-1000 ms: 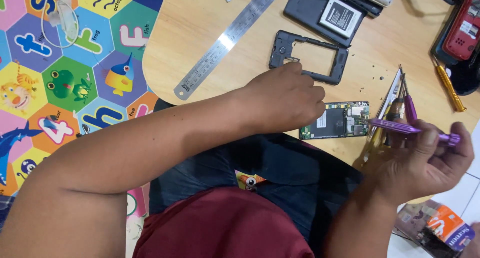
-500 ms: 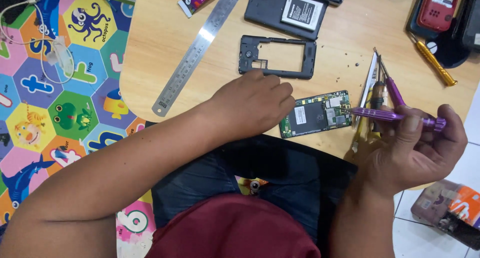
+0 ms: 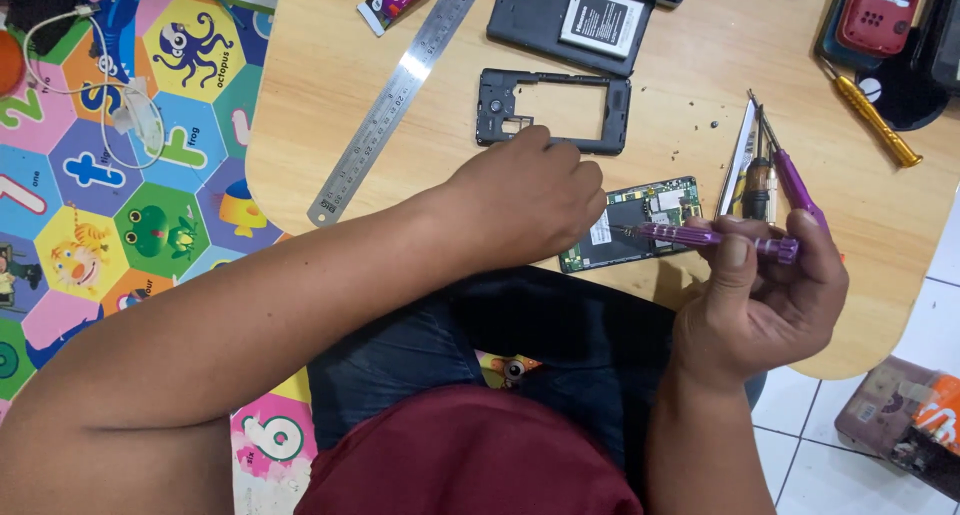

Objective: Removing screws from a phone's motherboard using a screwdriver and then prying the board out of the chassis.

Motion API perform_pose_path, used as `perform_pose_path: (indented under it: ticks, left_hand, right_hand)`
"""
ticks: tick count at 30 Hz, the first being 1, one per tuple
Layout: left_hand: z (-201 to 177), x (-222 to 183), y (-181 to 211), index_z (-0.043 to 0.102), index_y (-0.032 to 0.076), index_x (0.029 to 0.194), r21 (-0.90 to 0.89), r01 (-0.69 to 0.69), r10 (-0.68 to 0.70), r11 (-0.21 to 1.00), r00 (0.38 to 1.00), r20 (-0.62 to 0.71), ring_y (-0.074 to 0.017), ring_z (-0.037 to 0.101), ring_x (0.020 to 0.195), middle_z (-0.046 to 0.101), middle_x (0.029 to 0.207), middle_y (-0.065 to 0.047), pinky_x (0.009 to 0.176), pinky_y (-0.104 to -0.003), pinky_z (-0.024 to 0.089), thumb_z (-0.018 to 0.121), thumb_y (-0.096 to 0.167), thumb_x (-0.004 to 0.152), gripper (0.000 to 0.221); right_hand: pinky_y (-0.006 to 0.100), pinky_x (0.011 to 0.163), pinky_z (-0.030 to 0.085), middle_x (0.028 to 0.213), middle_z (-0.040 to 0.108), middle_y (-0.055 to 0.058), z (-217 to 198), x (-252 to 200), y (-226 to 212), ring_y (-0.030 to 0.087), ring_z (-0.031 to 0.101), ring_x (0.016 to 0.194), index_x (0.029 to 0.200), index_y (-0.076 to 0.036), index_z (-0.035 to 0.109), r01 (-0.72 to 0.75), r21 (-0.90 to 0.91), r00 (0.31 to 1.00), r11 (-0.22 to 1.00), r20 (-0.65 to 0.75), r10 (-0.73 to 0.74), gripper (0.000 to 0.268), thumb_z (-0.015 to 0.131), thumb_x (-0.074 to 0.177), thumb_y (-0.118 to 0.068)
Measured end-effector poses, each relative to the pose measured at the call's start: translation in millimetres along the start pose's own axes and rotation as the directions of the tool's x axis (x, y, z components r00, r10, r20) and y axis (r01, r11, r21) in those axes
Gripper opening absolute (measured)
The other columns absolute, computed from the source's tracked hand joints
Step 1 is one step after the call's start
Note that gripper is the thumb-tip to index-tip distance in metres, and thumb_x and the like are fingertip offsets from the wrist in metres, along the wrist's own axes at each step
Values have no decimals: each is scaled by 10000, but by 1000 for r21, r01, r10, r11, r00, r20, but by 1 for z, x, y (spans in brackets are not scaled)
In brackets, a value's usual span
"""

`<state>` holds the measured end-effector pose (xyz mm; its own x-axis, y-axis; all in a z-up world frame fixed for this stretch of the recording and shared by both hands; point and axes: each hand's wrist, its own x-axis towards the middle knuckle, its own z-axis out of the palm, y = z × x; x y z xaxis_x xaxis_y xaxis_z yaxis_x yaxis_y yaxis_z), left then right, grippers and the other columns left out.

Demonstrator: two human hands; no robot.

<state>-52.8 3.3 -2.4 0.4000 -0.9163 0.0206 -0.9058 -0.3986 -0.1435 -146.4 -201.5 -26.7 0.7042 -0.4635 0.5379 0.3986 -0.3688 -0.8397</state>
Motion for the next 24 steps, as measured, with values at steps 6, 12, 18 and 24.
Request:
perform_pose_path:
  ticks: [6,12,18,24]
  left_hand:
    - [-13,14,-13,665,109,978,-256,130,-163,958,980,-111,-304,634,740,653,894,-67,573,-442,471,667,303,795,267]
    - [5,70,-31,662,120,1007,-252,137,-170,958,979,-116,-306,646,805,645,920,-59,598,-459,492,671,192,815,204]
    - [20,94,-41,696,161,983,-297,122,-161,947,981,-109,-323,663,828,665,929,-47,653,-492,512,654,204,900,103]
    - [25,95,-45,738,197,982,-356,107,-170,928,974,-149,-336,663,870,671,948,-32,671,-523,505,645,253,966,110]
  right_hand:
    - [503,820,645,1180,558,232,-19,11,12,353,652,927,1334,0,534,-21,41,993,999,-111,25,297,681,1095,97]
    - [529,803,594,1196,542,251,-43,21,28,399,631,894,1347,28,529,68,-42,990,997,-122,-73,248,670,1143,18]
    - [532,761,611,1041,567,288,-54,19,42,368,608,860,1349,-2,558,-28,80,973,996,-227,46,277,692,1113,54]
    - [477,883,586,998,635,279,-64,21,55,361,648,934,1336,-22,589,-72,129,951,989,-289,107,306,747,1076,4]
